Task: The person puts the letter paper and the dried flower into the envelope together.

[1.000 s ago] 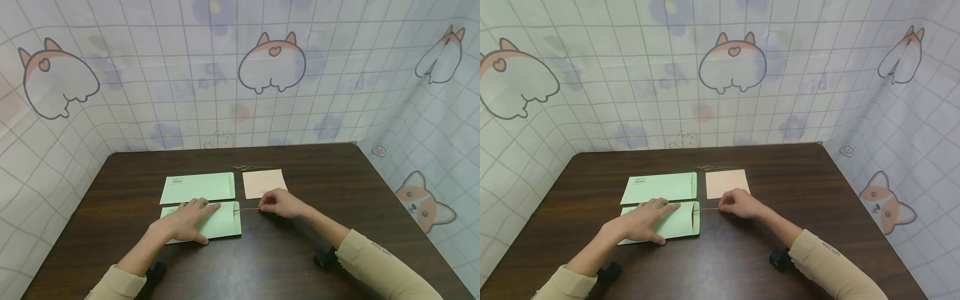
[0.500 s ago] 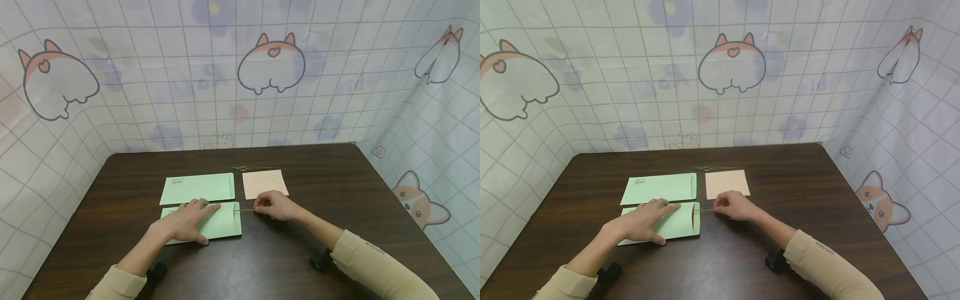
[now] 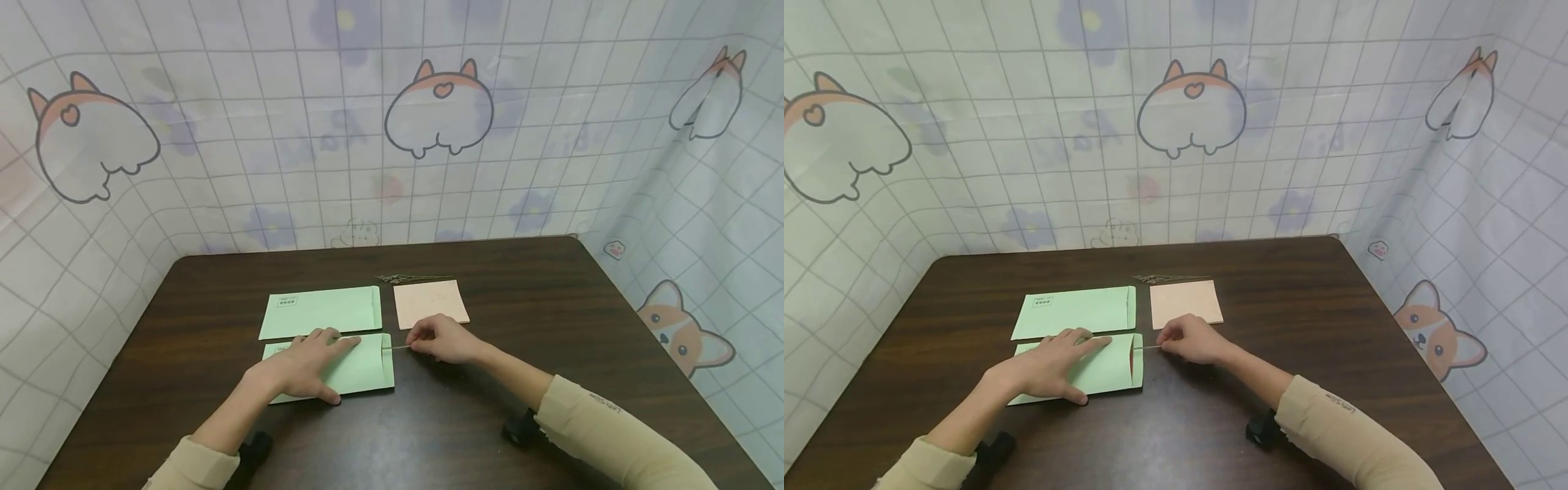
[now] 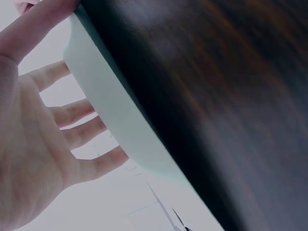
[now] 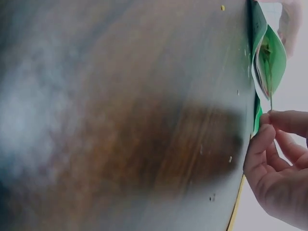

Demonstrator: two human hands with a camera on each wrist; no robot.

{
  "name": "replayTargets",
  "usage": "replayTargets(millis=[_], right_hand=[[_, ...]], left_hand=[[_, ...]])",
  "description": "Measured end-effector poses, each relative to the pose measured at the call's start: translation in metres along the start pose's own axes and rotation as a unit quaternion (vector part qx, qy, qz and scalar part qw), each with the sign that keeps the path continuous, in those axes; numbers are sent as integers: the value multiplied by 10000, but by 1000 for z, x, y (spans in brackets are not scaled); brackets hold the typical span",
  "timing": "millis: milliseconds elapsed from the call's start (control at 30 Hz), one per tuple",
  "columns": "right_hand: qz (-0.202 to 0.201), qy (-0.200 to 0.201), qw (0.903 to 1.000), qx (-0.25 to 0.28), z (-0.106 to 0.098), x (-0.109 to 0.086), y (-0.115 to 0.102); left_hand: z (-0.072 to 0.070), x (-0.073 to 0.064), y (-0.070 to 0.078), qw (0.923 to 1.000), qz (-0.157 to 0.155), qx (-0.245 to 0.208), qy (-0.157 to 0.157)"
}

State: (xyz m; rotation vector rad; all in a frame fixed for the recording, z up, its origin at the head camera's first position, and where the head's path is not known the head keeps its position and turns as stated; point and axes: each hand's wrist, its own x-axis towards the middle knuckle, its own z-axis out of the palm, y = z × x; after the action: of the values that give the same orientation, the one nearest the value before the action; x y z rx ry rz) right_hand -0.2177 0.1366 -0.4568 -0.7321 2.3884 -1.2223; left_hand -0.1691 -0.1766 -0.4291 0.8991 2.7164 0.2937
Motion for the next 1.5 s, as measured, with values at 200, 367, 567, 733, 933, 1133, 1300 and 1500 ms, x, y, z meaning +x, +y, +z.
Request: replayTargets(millis=[200, 367, 567, 733, 933, 1133, 1300, 1500], right_hand=[[350, -15, 9975, 619, 7, 2, -2], [451, 21, 9949, 907, 10, 3, -5], [579, 61, 9946, 859, 14, 5, -7], [630, 62, 9945, 836, 18, 7, -10], [630, 91, 9910, 1181, 24, 10, -14], [748, -59, 9791, 1889, 27, 11, -17], [813, -190, 9668, 2415, 29, 12, -19], [895, -213, 9597, 2656, 34, 15, -17]], left_hand=[[-1, 0, 1, 10000, 25, -3, -37], [0, 0, 0, 10000, 22, 22, -52], [0, 1, -1, 9999, -49, 95, -83], [0, 2, 0, 10000, -36, 42, -81], [0, 2, 1, 10000, -35, 40, -57], [1, 2, 0, 10000, -33, 52, -32], [1, 2, 1, 10000, -29, 37, -28], [0, 2, 2, 10000, -32, -24, -12]])
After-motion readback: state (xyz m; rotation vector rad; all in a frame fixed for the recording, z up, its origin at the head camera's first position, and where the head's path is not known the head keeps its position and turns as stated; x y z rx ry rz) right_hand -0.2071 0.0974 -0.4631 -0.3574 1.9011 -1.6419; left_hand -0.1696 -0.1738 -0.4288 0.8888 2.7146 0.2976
